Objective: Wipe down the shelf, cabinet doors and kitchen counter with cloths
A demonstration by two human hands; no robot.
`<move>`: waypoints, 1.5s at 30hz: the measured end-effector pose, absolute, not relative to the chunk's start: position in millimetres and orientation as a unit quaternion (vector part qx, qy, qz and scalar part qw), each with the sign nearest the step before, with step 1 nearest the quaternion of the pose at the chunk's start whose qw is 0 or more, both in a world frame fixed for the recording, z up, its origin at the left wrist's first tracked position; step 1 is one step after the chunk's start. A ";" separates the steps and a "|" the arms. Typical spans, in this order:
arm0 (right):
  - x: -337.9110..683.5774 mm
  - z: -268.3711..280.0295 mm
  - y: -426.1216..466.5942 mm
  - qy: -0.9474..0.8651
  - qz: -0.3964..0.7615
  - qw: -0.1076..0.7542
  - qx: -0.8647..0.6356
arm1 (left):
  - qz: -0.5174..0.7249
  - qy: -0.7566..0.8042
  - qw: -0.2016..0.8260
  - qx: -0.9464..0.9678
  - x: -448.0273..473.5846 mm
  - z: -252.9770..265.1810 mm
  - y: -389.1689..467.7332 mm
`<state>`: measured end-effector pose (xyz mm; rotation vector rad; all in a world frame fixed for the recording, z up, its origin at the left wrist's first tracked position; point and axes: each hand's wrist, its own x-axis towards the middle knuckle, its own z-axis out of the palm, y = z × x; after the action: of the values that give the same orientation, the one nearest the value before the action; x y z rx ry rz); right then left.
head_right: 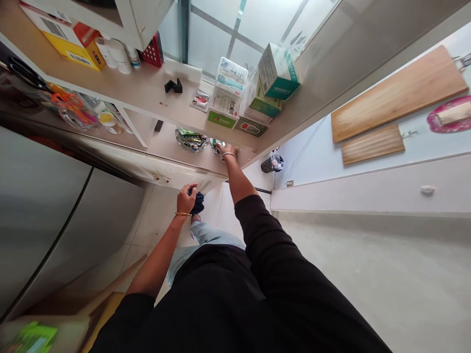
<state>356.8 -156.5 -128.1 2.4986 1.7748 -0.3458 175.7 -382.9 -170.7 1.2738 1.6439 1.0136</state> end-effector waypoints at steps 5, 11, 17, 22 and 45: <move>352.7 -137.0 -178.2 0.551 -0.099 -0.052 0.827 | 0.402 0.652 0.402 0.501 173.8 -175.4 -390.1; 320.5 -177.2 -231.9 0.580 -0.176 -0.248 0.755 | 0.393 0.660 0.410 0.491 169.9 -181.0 -398.9; 296.4 -207.3 -224.4 0.533 -0.263 -0.253 0.763 | 0.377 0.676 0.404 0.488 164.3 -185.8 -411.3; 291.1 -212.2 -207.3 0.518 -0.259 -0.276 0.767 | 0.369 0.686 0.395 0.487 158.6 -185.6 -419.8; 291.4 -215.3 -220.8 0.619 -0.216 -0.251 0.712 | 0.365 0.703 0.381 0.477 139.1 -187.0 -442.2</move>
<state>291.4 -220.8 -215.3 2.6839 2.3340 -0.8135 139.1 -442.2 -187.0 1.2167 1.7949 0.9308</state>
